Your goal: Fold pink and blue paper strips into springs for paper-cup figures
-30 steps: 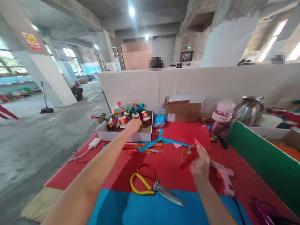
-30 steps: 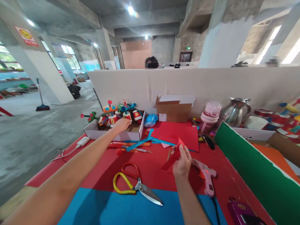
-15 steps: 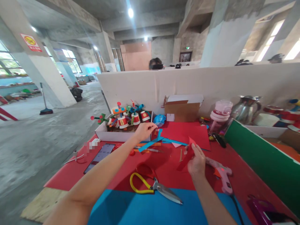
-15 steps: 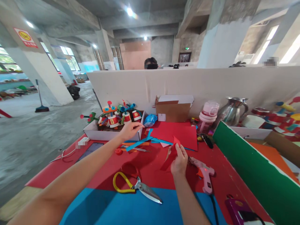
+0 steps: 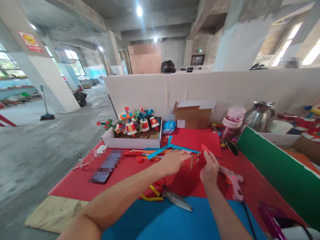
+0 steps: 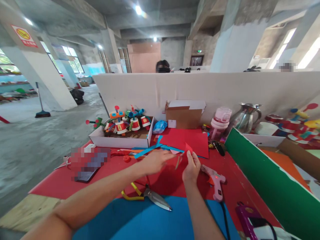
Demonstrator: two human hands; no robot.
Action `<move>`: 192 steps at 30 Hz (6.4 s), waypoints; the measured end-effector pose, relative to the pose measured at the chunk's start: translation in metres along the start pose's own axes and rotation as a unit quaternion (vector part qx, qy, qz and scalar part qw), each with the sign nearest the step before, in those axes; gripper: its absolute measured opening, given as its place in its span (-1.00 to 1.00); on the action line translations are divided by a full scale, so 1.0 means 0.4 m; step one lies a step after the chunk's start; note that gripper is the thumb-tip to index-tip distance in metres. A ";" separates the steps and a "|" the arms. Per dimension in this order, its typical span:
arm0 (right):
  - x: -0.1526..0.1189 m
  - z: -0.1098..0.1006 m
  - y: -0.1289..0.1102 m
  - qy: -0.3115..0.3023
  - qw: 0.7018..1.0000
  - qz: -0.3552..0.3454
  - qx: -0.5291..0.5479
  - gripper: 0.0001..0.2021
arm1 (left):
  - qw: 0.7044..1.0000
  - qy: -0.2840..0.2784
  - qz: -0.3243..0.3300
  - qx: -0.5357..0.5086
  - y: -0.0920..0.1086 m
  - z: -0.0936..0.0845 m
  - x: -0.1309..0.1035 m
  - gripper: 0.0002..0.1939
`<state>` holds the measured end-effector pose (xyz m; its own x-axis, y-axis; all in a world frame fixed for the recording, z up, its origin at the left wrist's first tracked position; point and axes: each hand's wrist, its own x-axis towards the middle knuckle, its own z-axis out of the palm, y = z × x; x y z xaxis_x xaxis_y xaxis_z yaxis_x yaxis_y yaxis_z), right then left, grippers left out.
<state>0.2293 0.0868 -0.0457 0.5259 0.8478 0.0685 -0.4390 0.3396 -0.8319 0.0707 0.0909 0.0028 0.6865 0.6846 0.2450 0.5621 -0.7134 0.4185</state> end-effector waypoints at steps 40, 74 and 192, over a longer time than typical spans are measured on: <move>-0.060 0.038 0.012 -0.139 0.969 0.166 0.122 -0.76 | 0.914 0.091 -0.209 -0.336 0.018 0.088 -0.062 -0.77; -0.045 0.015 0.041 -0.206 0.928 -0.039 -0.309 -0.64 | 0.918 0.186 -0.268 0.226 -0.161 -0.061 -0.157 -0.73; 0.023 -0.055 -0.014 -0.400 0.553 -0.110 -0.722 -0.85 | 0.971 -0.185 -0.106 0.110 0.010 0.112 -0.032 -0.80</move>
<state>0.2526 0.0836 -0.0524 -0.2942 0.9557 -0.0032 0.9157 0.2810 -0.2872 0.0850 0.0726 -0.0378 0.6401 0.7480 -0.1753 0.7661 -0.6042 0.2191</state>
